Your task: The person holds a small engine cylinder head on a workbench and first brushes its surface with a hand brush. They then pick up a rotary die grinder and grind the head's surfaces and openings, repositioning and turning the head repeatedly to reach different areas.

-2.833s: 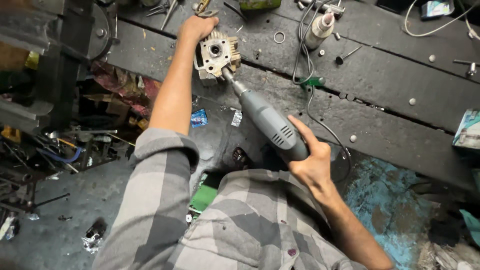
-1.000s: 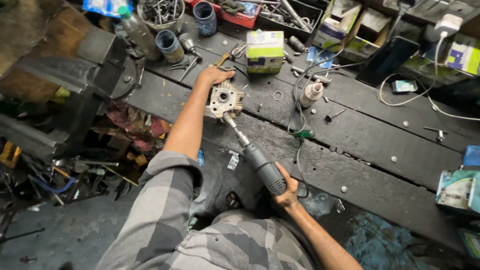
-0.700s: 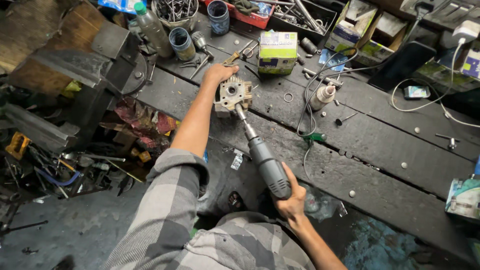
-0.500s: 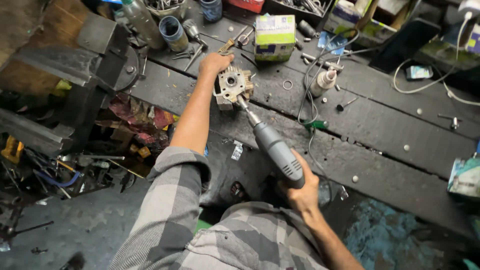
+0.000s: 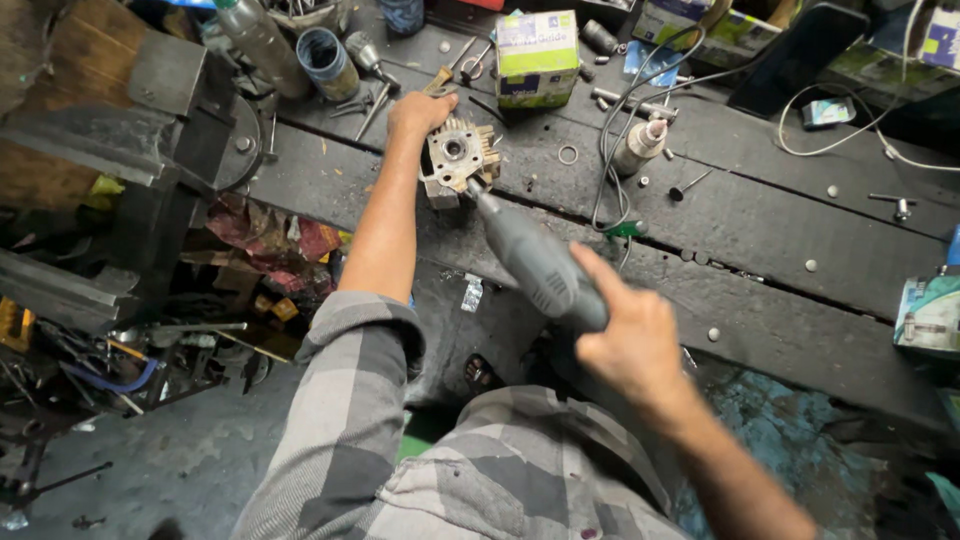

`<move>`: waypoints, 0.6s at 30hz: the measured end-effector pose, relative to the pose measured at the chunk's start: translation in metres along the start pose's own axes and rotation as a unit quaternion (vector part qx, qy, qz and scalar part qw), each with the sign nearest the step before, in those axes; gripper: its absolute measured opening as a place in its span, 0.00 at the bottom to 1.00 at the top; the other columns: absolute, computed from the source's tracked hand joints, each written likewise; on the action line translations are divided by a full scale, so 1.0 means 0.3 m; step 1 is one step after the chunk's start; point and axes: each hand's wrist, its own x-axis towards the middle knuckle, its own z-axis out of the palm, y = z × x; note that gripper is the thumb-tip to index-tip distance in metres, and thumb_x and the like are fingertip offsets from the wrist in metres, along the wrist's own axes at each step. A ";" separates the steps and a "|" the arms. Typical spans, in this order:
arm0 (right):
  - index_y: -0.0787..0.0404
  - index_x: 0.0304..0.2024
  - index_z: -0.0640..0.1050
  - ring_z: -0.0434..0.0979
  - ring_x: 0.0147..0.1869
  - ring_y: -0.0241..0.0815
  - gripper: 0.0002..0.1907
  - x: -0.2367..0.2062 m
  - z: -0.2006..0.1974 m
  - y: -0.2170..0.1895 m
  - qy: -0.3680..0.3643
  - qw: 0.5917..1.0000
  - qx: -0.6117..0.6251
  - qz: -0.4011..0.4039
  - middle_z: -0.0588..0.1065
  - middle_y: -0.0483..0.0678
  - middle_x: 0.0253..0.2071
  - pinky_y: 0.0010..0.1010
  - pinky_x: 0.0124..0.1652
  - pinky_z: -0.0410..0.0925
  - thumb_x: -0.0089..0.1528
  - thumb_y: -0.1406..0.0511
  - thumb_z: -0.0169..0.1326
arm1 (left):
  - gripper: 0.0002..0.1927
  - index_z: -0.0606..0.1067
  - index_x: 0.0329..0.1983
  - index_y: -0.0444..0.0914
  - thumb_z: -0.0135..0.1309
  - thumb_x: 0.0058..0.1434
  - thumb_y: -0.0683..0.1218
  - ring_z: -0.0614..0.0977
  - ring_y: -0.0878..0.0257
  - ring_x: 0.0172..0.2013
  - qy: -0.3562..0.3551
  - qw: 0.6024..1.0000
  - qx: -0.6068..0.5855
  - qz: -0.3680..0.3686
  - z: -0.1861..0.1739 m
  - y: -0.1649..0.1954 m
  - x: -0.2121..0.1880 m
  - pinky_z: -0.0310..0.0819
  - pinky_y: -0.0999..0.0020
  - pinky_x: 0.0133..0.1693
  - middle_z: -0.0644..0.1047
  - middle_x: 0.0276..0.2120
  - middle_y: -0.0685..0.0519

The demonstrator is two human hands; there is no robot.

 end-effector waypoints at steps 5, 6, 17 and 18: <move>0.47 0.61 0.77 0.82 0.43 0.64 0.38 0.194 -0.273 -0.170 -0.044 0.988 -0.077 -0.127 0.81 0.59 0.40 0.48 0.49 0.73 0.45 0.71 0.52 | 0.43 0.76 0.59 0.35 0.53 0.56 0.74 0.75 0.44 0.62 -0.017 1.000 0.018 0.019 0.006 0.007 0.001 0.68 0.54 0.61 0.74 0.60 0.39; 0.46 0.61 0.77 0.82 0.43 0.62 0.38 0.239 -0.304 -0.210 -0.078 0.985 -0.116 -0.104 0.82 0.59 0.40 0.48 0.48 0.73 0.45 0.71 0.52 | 0.43 0.76 0.59 0.35 0.53 0.56 0.74 0.75 0.44 0.62 -0.013 1.000 0.019 0.021 0.003 0.009 0.002 0.67 0.54 0.61 0.74 0.60 0.38; 0.50 0.58 0.78 0.83 0.43 0.58 0.34 0.370 -0.367 -0.266 -0.121 0.976 -0.141 -0.110 0.82 0.58 0.42 0.47 0.44 0.74 0.47 0.71 0.51 | 0.44 0.75 0.59 0.34 0.54 0.56 0.74 0.74 0.43 0.62 -0.010 0.999 0.019 0.035 -0.007 0.001 0.001 0.67 0.55 0.61 0.73 0.60 0.37; 0.50 0.58 0.78 0.83 0.44 0.59 0.34 0.324 -0.338 -0.222 -0.092 0.980 -0.116 -0.137 0.82 0.58 0.42 0.46 0.45 0.74 0.47 0.71 0.52 | 0.44 0.75 0.59 0.34 0.53 0.56 0.73 0.74 0.43 0.62 -0.014 0.999 0.021 0.037 -0.007 0.001 0.005 0.67 0.55 0.61 0.74 0.60 0.37</move>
